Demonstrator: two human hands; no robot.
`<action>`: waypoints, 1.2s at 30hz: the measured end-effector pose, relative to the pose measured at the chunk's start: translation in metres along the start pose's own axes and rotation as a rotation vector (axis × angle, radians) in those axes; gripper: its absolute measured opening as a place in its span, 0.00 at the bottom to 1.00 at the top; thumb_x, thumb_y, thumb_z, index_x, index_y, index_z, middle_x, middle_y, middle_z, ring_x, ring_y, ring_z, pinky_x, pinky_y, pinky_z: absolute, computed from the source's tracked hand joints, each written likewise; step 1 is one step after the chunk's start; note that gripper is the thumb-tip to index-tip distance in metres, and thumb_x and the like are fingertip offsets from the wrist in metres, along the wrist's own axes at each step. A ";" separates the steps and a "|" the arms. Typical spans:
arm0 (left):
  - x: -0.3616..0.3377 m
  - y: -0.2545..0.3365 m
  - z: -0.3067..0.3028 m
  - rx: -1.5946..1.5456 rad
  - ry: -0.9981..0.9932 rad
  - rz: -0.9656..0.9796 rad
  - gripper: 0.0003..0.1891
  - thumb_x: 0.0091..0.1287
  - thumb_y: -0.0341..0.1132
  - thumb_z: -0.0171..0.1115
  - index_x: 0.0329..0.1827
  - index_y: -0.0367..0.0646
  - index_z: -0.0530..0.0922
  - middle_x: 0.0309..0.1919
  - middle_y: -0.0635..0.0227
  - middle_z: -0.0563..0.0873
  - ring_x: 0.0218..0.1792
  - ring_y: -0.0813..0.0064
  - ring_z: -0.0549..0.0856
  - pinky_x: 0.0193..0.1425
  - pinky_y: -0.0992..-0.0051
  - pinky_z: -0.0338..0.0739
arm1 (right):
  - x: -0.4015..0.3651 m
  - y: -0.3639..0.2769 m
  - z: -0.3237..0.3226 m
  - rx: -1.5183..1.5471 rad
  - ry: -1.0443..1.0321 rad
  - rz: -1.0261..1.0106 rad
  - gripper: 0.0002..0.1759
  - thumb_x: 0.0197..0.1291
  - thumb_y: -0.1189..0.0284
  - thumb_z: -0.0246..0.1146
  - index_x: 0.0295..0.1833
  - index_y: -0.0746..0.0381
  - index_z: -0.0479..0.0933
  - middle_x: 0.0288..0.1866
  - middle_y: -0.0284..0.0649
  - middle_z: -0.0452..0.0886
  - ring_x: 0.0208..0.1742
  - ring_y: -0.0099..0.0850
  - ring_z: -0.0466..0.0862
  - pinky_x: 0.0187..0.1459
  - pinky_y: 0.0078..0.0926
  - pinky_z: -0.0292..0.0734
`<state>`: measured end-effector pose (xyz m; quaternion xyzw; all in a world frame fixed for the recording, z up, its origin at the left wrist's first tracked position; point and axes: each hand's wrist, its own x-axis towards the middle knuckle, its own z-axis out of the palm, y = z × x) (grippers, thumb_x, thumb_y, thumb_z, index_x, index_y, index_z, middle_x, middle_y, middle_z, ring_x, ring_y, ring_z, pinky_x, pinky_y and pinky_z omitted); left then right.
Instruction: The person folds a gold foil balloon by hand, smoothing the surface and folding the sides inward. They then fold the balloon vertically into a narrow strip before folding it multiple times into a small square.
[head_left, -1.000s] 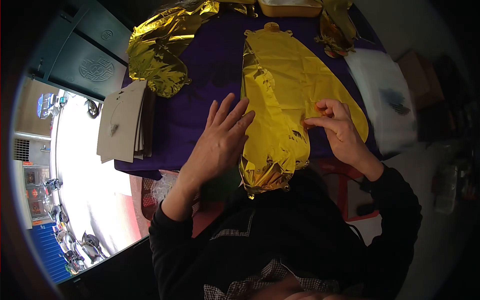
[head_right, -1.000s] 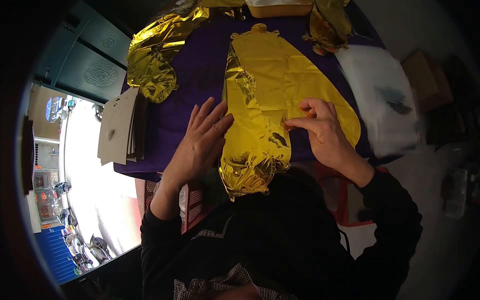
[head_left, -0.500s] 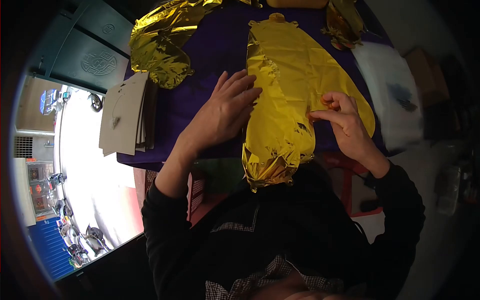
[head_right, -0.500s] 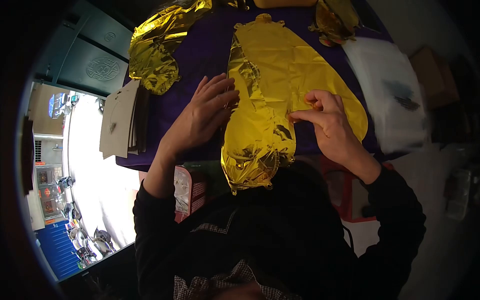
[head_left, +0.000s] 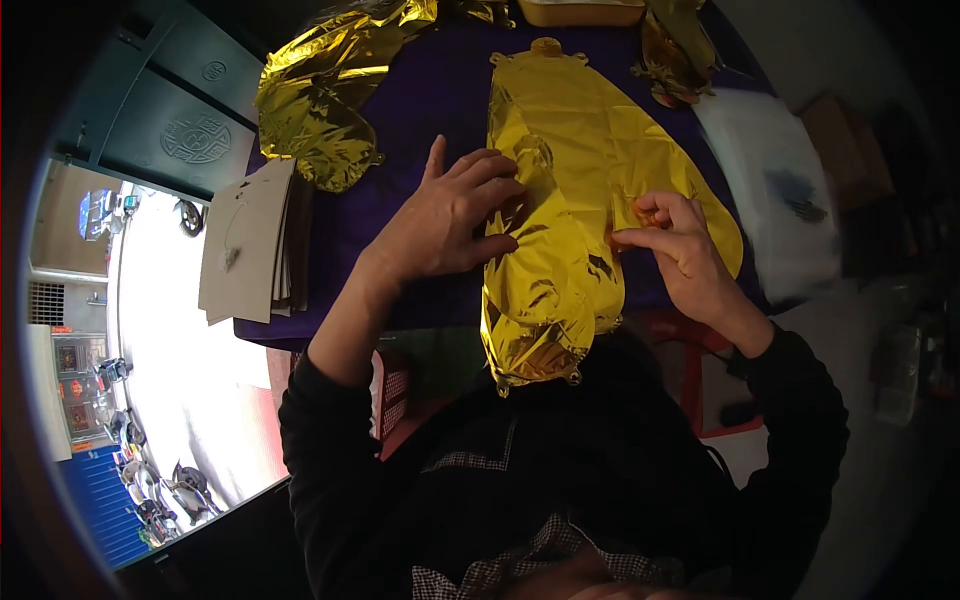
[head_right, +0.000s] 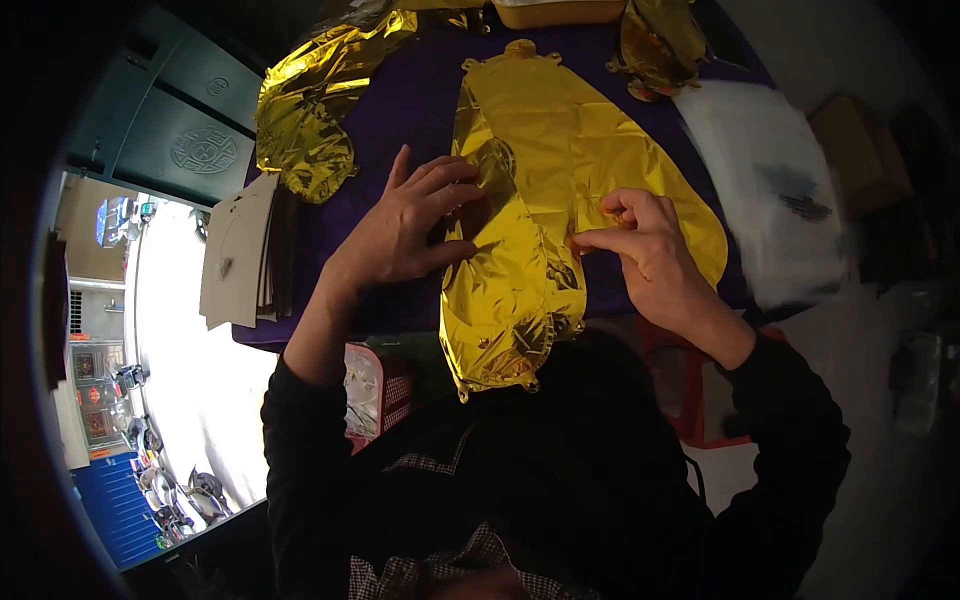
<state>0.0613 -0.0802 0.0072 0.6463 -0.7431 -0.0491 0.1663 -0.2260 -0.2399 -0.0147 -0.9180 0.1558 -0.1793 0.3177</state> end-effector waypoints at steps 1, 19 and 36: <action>0.000 0.000 -0.001 0.017 -0.010 -0.001 0.30 0.59 0.47 0.77 0.63 0.45 0.81 0.66 0.62 0.79 0.75 0.59 0.72 0.81 0.29 0.46 | 0.000 0.000 0.000 0.002 -0.003 0.002 0.20 0.64 0.89 0.59 0.53 0.59 0.89 0.64 0.41 0.72 0.62 0.38 0.71 0.66 0.29 0.70; 0.000 -0.003 0.003 0.022 -0.004 0.017 0.41 0.50 0.60 0.79 0.63 0.47 0.80 0.65 0.65 0.79 0.74 0.60 0.73 0.80 0.27 0.43 | -0.006 0.007 -0.052 -0.730 -0.006 0.457 0.14 0.66 0.69 0.66 0.50 0.68 0.77 0.48 0.52 0.83 0.47 0.50 0.85 0.50 0.48 0.82; 0.000 -0.006 0.008 0.053 0.007 0.016 0.41 0.50 0.62 0.78 0.64 0.48 0.80 0.62 0.66 0.80 0.71 0.61 0.75 0.80 0.28 0.45 | 0.029 0.019 -0.091 -0.061 -0.030 0.583 0.08 0.62 0.73 0.61 0.36 0.67 0.79 0.30 0.36 0.82 0.31 0.23 0.81 0.33 0.27 0.74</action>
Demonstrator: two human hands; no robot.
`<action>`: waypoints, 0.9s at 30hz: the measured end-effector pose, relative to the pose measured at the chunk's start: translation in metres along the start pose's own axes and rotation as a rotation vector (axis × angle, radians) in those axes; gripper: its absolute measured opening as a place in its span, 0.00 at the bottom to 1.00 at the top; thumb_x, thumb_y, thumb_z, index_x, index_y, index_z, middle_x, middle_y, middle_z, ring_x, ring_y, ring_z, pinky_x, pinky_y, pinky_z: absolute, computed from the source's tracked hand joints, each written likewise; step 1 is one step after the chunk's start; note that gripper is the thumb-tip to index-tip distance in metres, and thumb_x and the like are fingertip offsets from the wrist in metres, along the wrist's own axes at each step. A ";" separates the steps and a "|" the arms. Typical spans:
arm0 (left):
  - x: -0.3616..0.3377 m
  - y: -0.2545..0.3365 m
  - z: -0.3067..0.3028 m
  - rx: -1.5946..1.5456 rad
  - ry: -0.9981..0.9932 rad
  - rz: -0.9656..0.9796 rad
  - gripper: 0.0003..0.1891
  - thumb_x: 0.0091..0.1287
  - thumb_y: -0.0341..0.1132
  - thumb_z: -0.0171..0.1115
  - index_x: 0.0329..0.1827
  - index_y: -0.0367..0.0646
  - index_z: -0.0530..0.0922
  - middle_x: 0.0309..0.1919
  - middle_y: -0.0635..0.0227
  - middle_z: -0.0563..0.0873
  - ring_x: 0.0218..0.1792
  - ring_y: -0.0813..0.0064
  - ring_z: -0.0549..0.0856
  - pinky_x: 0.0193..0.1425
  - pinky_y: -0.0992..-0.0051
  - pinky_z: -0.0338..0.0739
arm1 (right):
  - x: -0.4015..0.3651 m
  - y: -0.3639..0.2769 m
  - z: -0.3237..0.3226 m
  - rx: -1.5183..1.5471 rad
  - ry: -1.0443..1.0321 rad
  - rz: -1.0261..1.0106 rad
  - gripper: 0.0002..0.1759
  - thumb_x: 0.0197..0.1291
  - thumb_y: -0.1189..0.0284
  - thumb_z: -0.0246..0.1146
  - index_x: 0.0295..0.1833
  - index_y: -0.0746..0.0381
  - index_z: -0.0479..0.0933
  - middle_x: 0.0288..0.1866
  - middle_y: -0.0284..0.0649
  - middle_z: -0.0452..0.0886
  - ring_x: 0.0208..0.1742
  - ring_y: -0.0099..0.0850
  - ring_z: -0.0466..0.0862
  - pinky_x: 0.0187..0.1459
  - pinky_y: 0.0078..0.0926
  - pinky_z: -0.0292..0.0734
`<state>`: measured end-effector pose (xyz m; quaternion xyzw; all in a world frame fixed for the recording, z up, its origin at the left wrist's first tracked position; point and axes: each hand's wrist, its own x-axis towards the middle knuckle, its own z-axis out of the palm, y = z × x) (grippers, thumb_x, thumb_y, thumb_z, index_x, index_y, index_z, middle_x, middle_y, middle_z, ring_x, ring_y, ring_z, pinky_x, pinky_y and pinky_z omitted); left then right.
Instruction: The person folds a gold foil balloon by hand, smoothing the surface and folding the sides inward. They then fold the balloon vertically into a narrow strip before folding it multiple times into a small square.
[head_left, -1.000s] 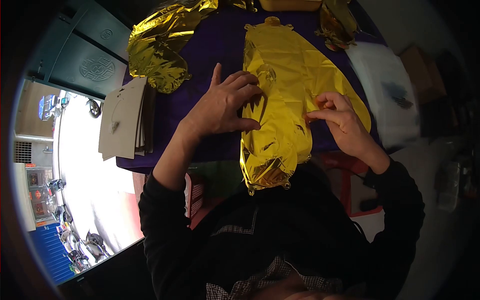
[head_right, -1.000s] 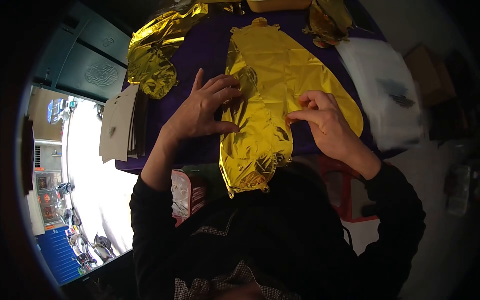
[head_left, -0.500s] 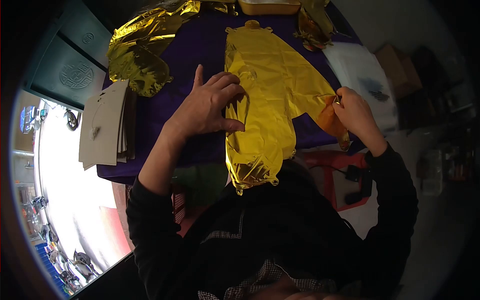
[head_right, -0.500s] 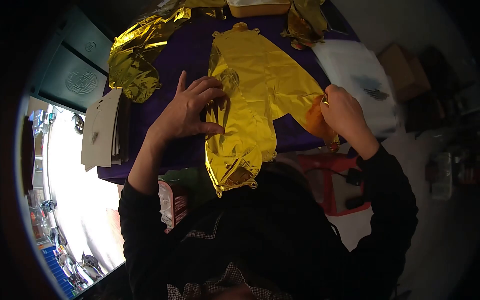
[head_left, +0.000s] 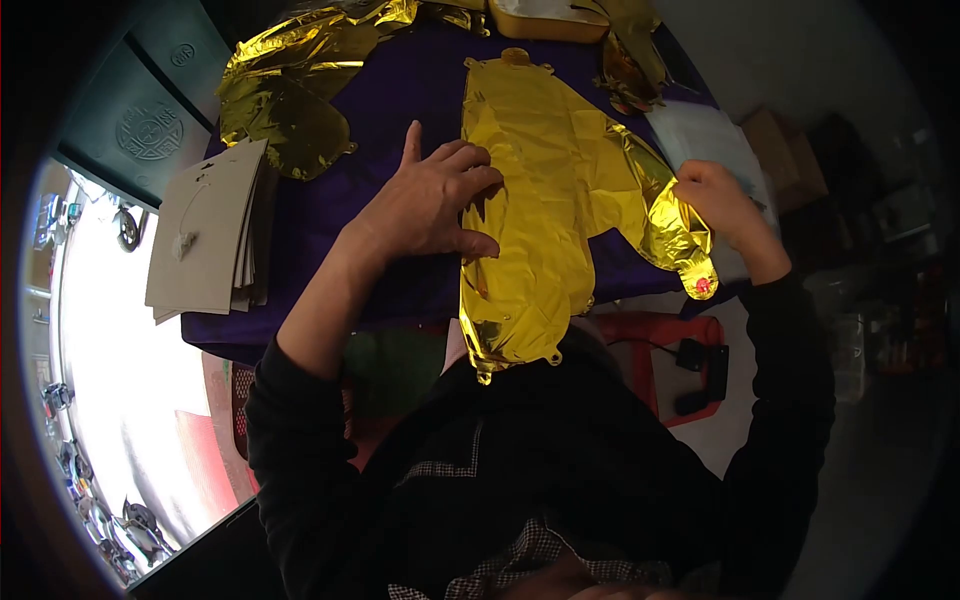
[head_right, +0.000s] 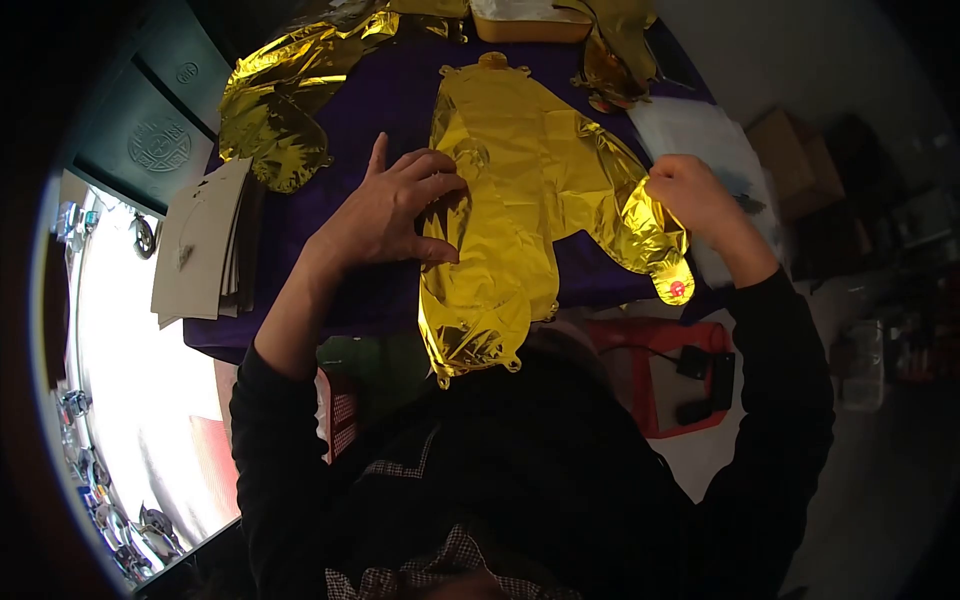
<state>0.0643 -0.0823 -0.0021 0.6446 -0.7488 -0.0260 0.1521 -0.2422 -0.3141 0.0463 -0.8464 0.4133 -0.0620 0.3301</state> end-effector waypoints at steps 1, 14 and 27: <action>0.000 0.000 0.000 -0.002 0.006 0.005 0.40 0.50 0.61 0.78 0.64 0.48 0.80 0.62 0.66 0.81 0.71 0.61 0.75 0.80 0.28 0.45 | -0.001 -0.007 -0.004 0.267 -0.117 0.105 0.07 0.63 0.73 0.60 0.37 0.66 0.80 0.31 0.33 0.83 0.32 0.21 0.81 0.34 0.24 0.75; 0.001 0.003 -0.003 -0.017 -0.007 0.007 0.38 0.50 0.60 0.79 0.61 0.48 0.81 0.61 0.68 0.80 0.71 0.61 0.75 0.80 0.28 0.45 | 0.009 -0.092 0.016 0.768 -0.607 -0.264 0.09 0.72 0.71 0.58 0.50 0.65 0.78 0.43 0.33 0.84 0.44 0.18 0.84 0.47 0.18 0.81; 0.001 -0.001 0.001 0.053 0.054 0.028 0.31 0.53 0.43 0.77 0.60 0.41 0.81 0.61 0.64 0.80 0.70 0.61 0.76 0.78 0.25 0.49 | -0.011 -0.003 0.072 -0.435 -0.018 -0.712 0.31 0.79 0.63 0.53 0.78 0.71 0.63 0.83 0.55 0.60 0.86 0.50 0.54 0.80 0.47 0.53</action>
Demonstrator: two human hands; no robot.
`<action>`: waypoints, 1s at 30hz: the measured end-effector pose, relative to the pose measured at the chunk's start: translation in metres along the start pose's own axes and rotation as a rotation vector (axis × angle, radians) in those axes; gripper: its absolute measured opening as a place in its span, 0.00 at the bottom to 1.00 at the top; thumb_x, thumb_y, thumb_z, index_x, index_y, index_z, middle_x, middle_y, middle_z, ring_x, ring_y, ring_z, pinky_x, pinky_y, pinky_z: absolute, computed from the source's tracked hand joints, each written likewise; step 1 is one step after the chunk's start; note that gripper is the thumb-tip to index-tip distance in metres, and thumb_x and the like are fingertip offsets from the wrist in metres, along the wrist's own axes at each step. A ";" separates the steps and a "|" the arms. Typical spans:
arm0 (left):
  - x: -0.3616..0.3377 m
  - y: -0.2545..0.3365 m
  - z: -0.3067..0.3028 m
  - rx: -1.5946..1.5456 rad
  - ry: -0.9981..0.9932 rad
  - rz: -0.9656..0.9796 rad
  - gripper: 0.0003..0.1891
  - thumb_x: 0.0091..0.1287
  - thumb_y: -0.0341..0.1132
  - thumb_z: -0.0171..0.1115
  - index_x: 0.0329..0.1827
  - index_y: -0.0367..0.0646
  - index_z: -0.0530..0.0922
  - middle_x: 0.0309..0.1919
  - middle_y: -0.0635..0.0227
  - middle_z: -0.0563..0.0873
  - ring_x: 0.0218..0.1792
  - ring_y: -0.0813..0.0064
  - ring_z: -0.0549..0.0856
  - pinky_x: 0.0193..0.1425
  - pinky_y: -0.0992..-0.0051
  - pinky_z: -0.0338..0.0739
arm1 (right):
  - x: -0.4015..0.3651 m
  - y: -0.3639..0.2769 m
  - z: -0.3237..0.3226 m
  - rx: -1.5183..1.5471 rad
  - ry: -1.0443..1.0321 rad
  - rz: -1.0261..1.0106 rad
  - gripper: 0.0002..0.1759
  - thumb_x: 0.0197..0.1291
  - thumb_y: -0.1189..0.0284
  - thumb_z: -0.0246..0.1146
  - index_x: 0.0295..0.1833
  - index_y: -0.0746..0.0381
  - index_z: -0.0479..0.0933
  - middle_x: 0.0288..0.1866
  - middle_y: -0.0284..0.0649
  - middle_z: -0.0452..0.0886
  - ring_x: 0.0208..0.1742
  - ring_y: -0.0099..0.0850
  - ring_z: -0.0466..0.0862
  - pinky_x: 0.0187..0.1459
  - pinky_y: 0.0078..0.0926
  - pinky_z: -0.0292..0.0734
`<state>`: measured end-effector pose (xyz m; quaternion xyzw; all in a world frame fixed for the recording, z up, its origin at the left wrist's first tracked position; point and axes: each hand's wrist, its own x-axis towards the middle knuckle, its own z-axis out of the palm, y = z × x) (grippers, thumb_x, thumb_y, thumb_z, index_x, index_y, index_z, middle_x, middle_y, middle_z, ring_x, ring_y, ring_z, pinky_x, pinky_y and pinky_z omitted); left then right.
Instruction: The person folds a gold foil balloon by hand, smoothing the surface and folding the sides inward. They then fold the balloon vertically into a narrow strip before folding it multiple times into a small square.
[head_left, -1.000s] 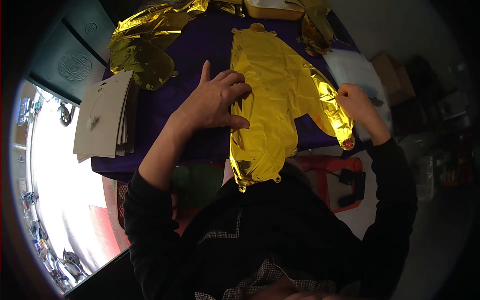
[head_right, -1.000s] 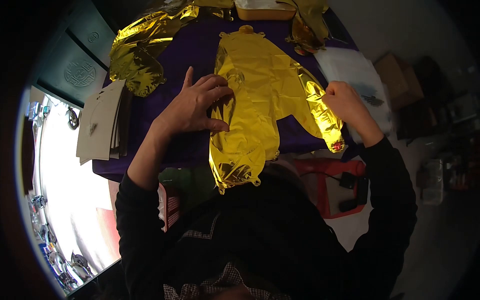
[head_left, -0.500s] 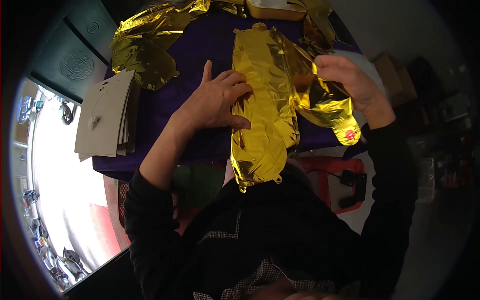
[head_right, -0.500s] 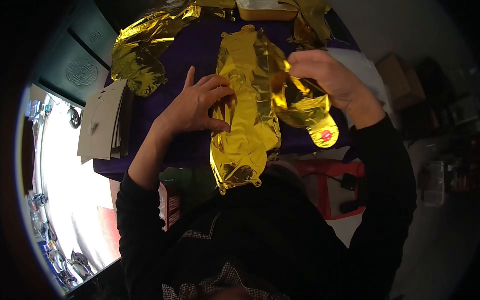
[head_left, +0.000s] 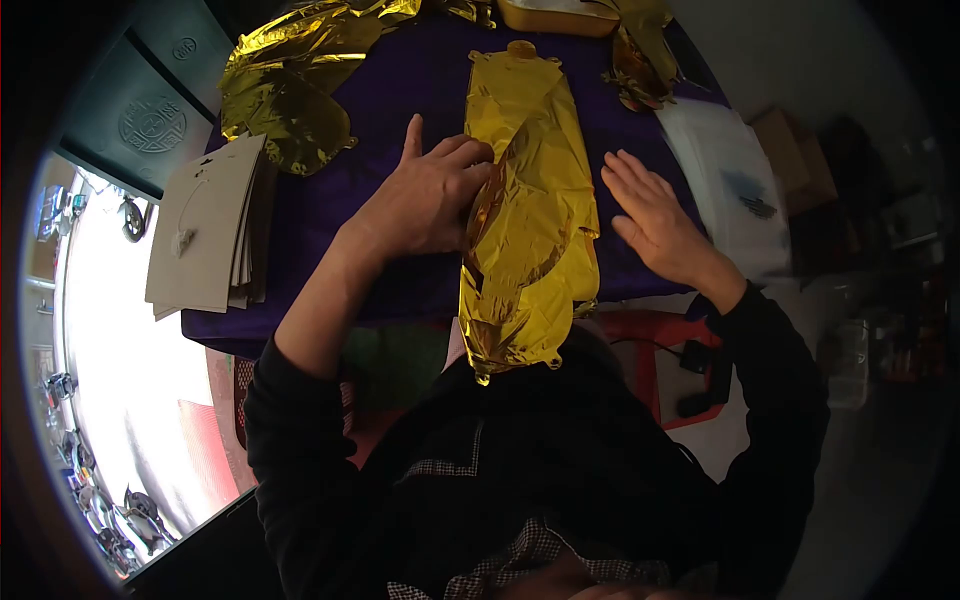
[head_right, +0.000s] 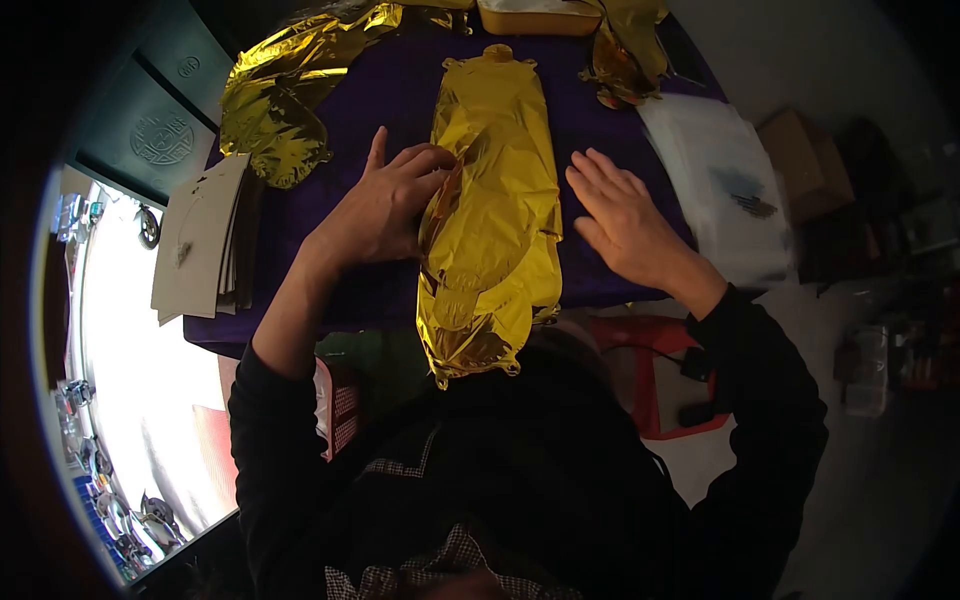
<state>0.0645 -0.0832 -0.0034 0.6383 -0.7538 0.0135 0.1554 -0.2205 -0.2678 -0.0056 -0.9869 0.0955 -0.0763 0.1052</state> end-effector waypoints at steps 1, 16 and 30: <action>0.000 0.000 0.000 -0.011 0.002 0.003 0.30 0.53 0.42 0.78 0.59 0.41 0.81 0.61 0.64 0.80 0.70 0.61 0.76 0.78 0.25 0.49 | 0.000 -0.003 0.001 -0.013 -0.004 -0.013 0.34 0.81 0.58 0.51 0.79 0.71 0.61 0.84 0.55 0.58 0.87 0.49 0.52 0.81 0.49 0.50; 0.001 0.002 0.001 -0.020 0.046 -0.017 0.23 0.61 0.37 0.70 0.60 0.40 0.81 0.61 0.64 0.80 0.69 0.62 0.76 0.78 0.25 0.47 | 0.009 -0.020 0.010 0.080 -0.117 -0.167 0.54 0.74 0.33 0.35 0.84 0.72 0.46 0.86 0.58 0.52 0.88 0.51 0.43 0.84 0.52 0.34; 0.000 0.002 0.002 -0.015 0.042 -0.007 0.23 0.63 0.35 0.68 0.62 0.38 0.81 0.62 0.64 0.80 0.70 0.61 0.76 0.79 0.27 0.47 | -0.004 -0.009 0.007 0.046 -0.093 -0.149 0.57 0.72 0.31 0.33 0.82 0.74 0.53 0.85 0.58 0.52 0.88 0.51 0.43 0.84 0.53 0.34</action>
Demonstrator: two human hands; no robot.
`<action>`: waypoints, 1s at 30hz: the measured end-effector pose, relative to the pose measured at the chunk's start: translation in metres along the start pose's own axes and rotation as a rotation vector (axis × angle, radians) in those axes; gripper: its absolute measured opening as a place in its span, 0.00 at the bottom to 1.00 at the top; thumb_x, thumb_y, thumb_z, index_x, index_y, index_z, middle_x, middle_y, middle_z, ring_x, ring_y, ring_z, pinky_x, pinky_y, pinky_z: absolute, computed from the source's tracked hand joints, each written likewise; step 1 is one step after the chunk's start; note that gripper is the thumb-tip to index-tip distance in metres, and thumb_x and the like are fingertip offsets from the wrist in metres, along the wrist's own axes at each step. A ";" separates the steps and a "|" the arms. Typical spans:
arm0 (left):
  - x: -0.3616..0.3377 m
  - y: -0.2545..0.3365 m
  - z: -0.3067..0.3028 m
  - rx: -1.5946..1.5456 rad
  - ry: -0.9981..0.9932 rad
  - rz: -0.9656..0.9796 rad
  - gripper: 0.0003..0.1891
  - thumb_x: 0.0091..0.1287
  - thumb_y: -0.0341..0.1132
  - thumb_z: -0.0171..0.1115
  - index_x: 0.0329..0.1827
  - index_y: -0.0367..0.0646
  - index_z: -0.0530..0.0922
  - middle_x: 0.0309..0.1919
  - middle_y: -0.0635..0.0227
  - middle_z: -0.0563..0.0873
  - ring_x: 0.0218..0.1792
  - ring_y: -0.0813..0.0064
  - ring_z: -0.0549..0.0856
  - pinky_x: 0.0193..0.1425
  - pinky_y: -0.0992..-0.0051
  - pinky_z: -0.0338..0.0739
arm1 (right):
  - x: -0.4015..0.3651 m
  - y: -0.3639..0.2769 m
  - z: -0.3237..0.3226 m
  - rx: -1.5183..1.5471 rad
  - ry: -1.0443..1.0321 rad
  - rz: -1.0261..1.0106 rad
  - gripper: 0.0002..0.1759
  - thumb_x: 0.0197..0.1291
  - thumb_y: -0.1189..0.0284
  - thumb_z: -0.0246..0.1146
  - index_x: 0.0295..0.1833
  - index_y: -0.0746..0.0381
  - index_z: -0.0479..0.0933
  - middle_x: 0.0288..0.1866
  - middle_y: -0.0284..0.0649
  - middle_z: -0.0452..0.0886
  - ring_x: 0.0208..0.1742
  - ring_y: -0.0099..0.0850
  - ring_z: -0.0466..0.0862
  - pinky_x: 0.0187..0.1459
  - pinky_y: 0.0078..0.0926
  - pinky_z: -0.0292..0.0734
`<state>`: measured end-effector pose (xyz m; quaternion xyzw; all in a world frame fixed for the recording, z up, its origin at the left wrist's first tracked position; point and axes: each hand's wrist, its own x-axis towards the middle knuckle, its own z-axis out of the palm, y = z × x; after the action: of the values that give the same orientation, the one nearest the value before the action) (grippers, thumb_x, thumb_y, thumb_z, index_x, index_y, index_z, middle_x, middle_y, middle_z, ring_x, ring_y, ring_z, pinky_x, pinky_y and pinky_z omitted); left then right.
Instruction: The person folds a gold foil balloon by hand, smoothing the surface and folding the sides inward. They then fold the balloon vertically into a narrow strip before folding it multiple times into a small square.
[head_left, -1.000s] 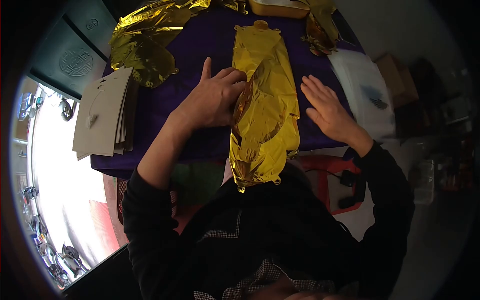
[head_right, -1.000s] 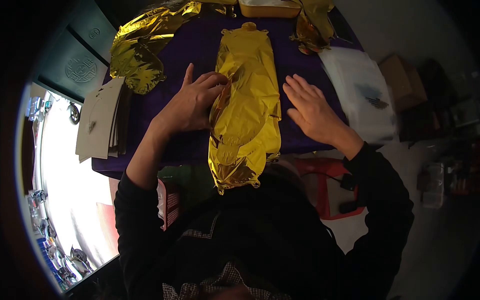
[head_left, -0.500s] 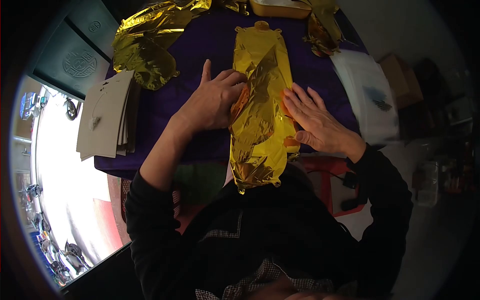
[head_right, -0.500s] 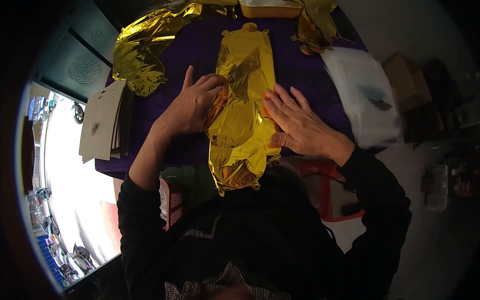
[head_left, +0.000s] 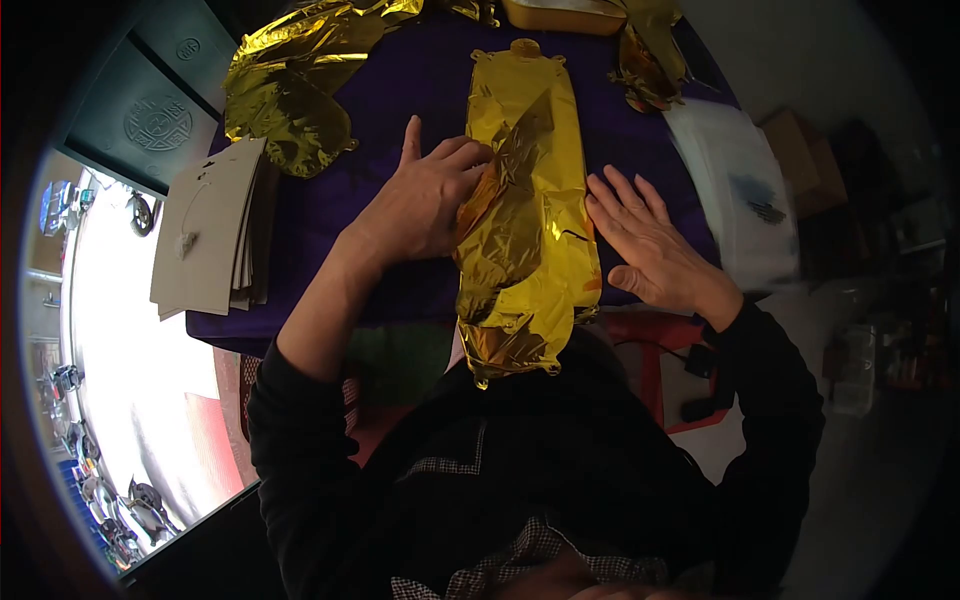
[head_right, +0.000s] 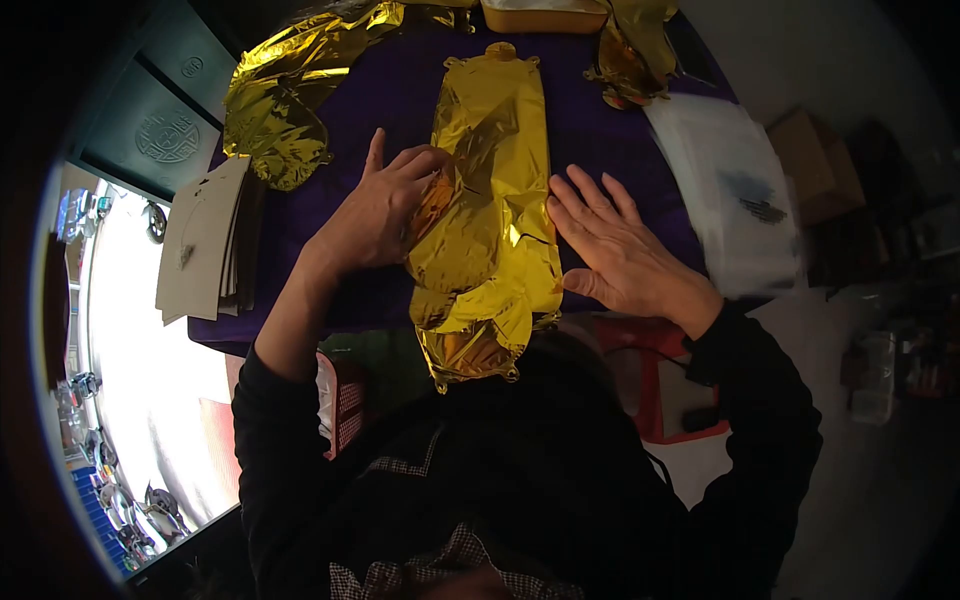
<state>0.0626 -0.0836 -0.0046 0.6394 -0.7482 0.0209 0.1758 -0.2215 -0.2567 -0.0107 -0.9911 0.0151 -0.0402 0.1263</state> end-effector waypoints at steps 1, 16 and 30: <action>0.000 0.000 0.000 0.003 -0.004 0.000 0.24 0.64 0.35 0.68 0.63 0.38 0.81 0.62 0.63 0.79 0.70 0.61 0.75 0.79 0.27 0.47 | 0.002 -0.002 0.000 -0.024 0.023 -0.031 0.57 0.72 0.31 0.34 0.81 0.74 0.54 0.85 0.58 0.54 0.88 0.51 0.44 0.84 0.54 0.34; -0.001 -0.004 0.001 0.016 -0.011 0.010 0.25 0.64 0.37 0.68 0.63 0.36 0.80 0.63 0.63 0.79 0.71 0.61 0.75 0.79 0.26 0.46 | 0.022 0.007 -0.012 0.091 0.025 -0.116 0.47 0.76 0.37 0.37 0.72 0.71 0.71 0.80 0.55 0.66 0.84 0.50 0.59 0.81 0.52 0.50; 0.000 -0.002 0.000 0.018 -0.024 -0.010 0.27 0.60 0.36 0.70 0.63 0.37 0.80 0.63 0.64 0.79 0.71 0.61 0.74 0.79 0.25 0.45 | 0.049 0.023 0.013 -0.100 0.112 0.108 0.38 0.78 0.58 0.55 0.83 0.69 0.53 0.86 0.55 0.51 0.88 0.48 0.46 0.83 0.49 0.44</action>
<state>0.0642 -0.0837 -0.0046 0.6450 -0.7467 0.0189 0.1614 -0.1718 -0.2780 -0.0257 -0.9901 0.0774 -0.0878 0.0774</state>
